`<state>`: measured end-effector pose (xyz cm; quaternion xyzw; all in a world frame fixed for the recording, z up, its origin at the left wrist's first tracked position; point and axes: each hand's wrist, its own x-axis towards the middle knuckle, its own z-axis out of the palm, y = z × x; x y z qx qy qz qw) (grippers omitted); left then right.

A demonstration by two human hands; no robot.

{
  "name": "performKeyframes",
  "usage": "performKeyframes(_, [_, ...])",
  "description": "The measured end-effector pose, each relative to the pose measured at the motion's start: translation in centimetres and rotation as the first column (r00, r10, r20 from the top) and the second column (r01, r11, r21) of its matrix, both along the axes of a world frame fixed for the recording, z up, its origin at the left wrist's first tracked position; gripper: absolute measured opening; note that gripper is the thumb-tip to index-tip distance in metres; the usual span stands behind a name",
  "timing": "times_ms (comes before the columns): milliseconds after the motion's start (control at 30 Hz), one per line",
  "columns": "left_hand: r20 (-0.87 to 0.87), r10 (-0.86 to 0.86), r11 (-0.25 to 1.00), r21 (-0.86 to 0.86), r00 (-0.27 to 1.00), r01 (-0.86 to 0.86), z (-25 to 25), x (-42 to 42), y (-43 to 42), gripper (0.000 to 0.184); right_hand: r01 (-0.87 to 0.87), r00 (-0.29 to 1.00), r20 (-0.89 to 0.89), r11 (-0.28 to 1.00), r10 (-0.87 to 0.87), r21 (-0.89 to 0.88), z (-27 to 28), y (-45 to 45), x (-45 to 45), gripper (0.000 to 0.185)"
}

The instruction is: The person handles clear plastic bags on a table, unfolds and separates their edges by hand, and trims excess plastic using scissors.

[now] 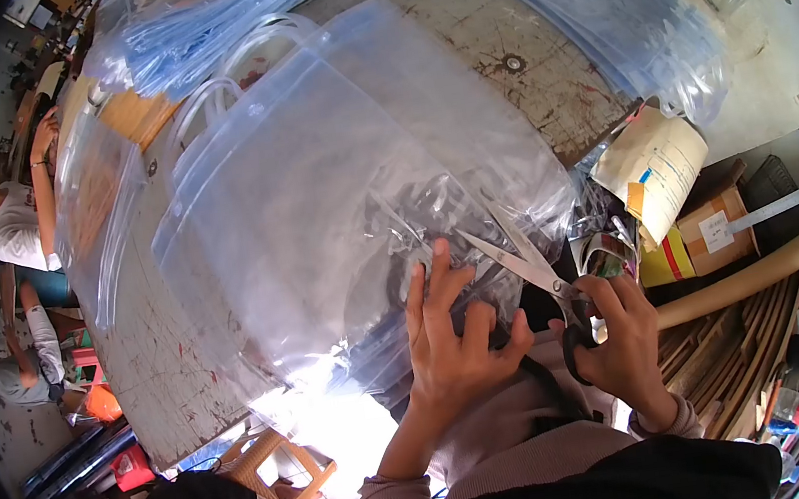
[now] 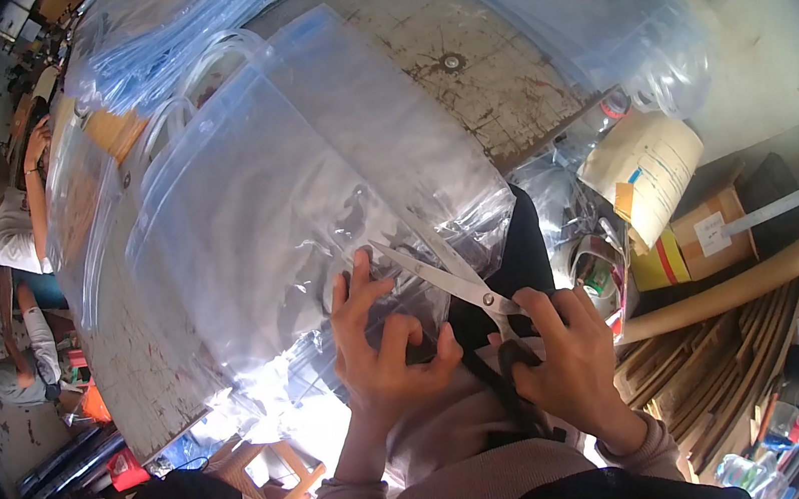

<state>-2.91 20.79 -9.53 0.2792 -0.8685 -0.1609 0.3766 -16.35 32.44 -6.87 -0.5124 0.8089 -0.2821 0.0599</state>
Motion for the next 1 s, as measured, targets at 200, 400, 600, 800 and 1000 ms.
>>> performKeyframes(200, [0.032, -0.028, 1.000, -0.005, 0.999, 0.028, 0.3, -0.2, 0.0, 0.018, -0.032, 0.876, 0.483, 0.996, -0.014, 0.088, 0.3, -0.2, -0.4, 0.039])
performKeyframes(400, [0.128, 0.037, 0.999, 0.019, 0.991, -0.039, 1.8, -0.6, 1.2, 0.027, -0.165, 0.366, 0.928, 0.986, 0.070, -0.010, -0.4, 0.0, -1.6, 0.034])
performKeyframes(600, [0.148, 0.052, 0.997, 0.051, 0.988, -0.060, 2.3, -0.3, 1.7, 0.033, -0.205, 0.145, 0.987, 0.978, 0.075, -0.044, -1.1, 0.1, -1.9, 0.033])
performKeyframes(800, [0.144, 0.041, 0.996, 0.074, 0.989, -0.052, 2.4, -0.2, 1.5, 0.039, -0.221, 0.248, 0.962, 0.974, 0.111, -0.055, -1.0, -0.1, -1.8, 0.033])
performKeyframes(1000, [0.148, 0.033, 0.995, 0.086, 0.988, -0.046, 2.5, 0.0, 1.5, 0.041, -0.226, 0.313, 0.943, 0.973, 0.109, -0.038, -1.4, 0.1, -2.1, 0.038])
